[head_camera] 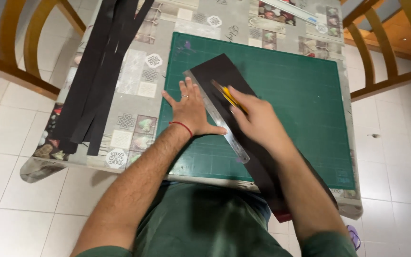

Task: The person uses a metal ruler and a yellow utility knife to cut a large black sheet into long strips on a green cutting mat. They repeatedly measure, align, and cut the material, stacking the finished strips to the left.

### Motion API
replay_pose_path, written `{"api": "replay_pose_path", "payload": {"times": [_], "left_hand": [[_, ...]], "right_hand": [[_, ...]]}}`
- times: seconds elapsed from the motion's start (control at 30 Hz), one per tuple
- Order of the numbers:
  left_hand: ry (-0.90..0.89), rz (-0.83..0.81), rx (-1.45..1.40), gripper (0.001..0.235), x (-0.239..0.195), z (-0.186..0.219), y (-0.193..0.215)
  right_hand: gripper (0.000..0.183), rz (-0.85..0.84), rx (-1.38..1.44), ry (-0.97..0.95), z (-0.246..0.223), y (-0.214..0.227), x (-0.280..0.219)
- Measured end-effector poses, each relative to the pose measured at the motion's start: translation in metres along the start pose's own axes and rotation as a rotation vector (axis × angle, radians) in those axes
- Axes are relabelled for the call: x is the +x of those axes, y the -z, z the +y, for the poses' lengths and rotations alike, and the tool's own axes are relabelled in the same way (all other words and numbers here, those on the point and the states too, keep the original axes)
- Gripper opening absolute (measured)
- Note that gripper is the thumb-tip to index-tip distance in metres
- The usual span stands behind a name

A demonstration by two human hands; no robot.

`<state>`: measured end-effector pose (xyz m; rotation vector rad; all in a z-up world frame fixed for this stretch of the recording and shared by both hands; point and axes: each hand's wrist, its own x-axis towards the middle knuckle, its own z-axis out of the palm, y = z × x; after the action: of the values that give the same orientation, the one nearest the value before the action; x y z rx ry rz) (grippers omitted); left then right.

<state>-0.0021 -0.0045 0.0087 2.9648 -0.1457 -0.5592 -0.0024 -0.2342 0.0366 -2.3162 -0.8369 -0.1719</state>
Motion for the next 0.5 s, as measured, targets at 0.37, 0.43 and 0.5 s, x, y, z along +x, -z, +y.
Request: {"api": "replay_pose_path", "payload": {"times": [0.37,0.43,0.5], "left_hand": [[-0.014,-0.025,-0.016,0.175,-0.003,0.0,0.002],[-0.019,-0.029,-0.019,0.173,-0.005,0.0,0.004],[-0.026,-0.033,-0.015,0.172,-0.006,0.0,0.005]], "right_hand": [[0.048,0.036,-0.022,-0.117,0.043,-0.09,0.077],[0.048,0.028,-0.008,-0.117,0.04,-0.088,0.077],[0.047,0.022,-0.035,-0.138,0.039,-0.087,0.077]]}}
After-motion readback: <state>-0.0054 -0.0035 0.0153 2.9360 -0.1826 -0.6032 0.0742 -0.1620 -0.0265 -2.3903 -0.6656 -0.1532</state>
